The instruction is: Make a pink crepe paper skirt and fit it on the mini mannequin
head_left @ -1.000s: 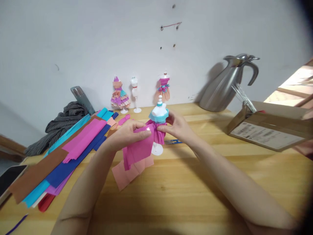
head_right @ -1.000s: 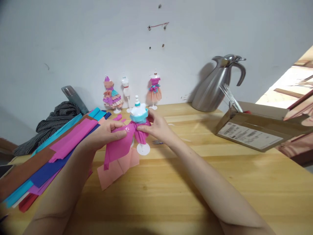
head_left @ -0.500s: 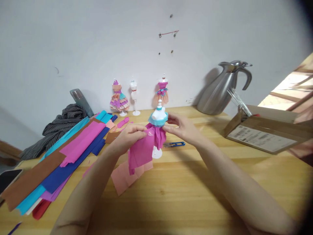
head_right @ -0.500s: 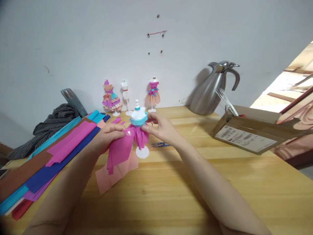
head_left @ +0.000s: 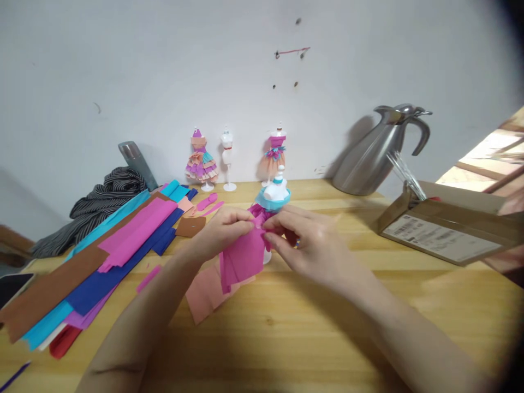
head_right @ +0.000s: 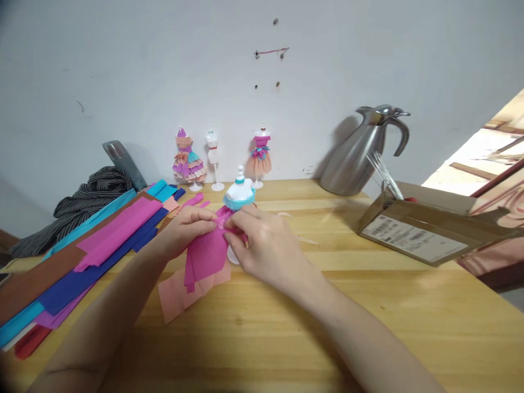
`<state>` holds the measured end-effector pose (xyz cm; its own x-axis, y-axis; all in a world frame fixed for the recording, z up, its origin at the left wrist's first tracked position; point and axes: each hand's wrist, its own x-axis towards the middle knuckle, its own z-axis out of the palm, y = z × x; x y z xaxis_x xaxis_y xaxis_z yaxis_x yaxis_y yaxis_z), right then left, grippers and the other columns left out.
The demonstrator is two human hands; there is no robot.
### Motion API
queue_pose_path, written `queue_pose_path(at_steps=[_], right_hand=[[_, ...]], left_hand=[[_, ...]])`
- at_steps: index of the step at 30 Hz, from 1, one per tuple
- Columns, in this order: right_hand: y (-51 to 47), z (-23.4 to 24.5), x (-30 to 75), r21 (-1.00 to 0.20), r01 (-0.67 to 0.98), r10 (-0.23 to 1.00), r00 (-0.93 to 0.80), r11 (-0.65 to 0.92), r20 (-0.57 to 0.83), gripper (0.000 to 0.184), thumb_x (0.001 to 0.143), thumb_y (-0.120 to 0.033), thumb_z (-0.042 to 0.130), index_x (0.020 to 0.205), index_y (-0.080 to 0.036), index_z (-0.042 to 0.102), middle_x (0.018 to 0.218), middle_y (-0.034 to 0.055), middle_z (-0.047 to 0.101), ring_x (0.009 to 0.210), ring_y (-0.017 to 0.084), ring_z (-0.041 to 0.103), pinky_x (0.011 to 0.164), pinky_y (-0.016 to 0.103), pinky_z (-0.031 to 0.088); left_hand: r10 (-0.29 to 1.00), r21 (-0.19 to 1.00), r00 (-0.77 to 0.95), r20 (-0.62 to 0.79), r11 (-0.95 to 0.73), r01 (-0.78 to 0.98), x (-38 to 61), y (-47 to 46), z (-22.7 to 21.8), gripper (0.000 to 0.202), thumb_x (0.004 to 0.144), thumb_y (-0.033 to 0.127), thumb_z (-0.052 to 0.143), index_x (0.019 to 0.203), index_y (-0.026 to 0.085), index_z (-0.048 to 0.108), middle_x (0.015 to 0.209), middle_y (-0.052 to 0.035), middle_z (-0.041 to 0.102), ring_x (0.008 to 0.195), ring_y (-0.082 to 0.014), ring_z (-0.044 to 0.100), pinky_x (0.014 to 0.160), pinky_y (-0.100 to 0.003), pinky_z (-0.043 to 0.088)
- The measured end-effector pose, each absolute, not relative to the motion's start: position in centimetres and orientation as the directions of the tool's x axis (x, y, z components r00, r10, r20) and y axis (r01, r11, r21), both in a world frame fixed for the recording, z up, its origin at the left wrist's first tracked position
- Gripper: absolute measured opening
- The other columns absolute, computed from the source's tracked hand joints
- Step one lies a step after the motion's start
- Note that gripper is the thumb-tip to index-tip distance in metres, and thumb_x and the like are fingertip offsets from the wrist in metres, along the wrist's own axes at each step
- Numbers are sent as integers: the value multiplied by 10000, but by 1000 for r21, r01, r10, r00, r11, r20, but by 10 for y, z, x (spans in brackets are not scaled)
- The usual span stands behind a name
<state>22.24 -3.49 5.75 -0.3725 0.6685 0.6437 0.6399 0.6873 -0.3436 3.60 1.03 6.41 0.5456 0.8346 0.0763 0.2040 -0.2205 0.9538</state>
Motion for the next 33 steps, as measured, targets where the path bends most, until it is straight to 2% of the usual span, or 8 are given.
queue_pose_path(at_steps=[5,11,18,21,28,33], right_hand=[[-32,55,223,-320,657,660,-366,682,656,111,880,-136,571,796,-166,638,726,43,660,606,138,570,549,261,412],[-30,54,221,-350,663,681,-335,662,651,96,876,-164,573,794,-177,619,729,45,658,610,149,566,548,271,405],[-29,54,222,-346,674,693,-346,652,632,167,851,-137,522,698,-190,561,640,17,590,545,129,492,524,265,355],[-28,54,222,-375,662,701,-329,649,633,153,817,-119,514,686,-198,513,610,-5,545,523,115,452,510,254,332],[-27,55,220,-480,608,730,-261,632,631,151,744,-88,499,649,-202,480,574,-32,507,513,102,446,513,242,328],[-27,53,218,-539,596,760,-200,596,619,148,729,-100,493,623,-202,483,550,-37,503,508,101,442,516,242,333]], left_hand=[[828,940,553,92,-255,227,36,10,65,275,744,325,537,552,167,422,572,53,318,532,-75,275,481,-235,200],[831,938,549,89,-256,234,36,11,63,275,744,341,540,559,165,438,574,48,323,541,-80,283,480,-232,201],[812,927,572,118,-296,229,38,11,62,235,750,316,528,577,164,482,575,39,363,543,-87,309,471,-229,217],[800,923,588,121,-308,229,39,12,62,237,760,331,525,595,162,504,585,35,386,554,-92,326,483,-230,235],[773,877,614,156,-395,274,40,15,59,296,777,308,501,551,177,363,572,47,289,545,-84,274,499,-243,198],[768,825,604,211,-472,312,40,16,58,269,770,260,472,555,180,333,586,42,275,564,-86,277,500,-241,197]])
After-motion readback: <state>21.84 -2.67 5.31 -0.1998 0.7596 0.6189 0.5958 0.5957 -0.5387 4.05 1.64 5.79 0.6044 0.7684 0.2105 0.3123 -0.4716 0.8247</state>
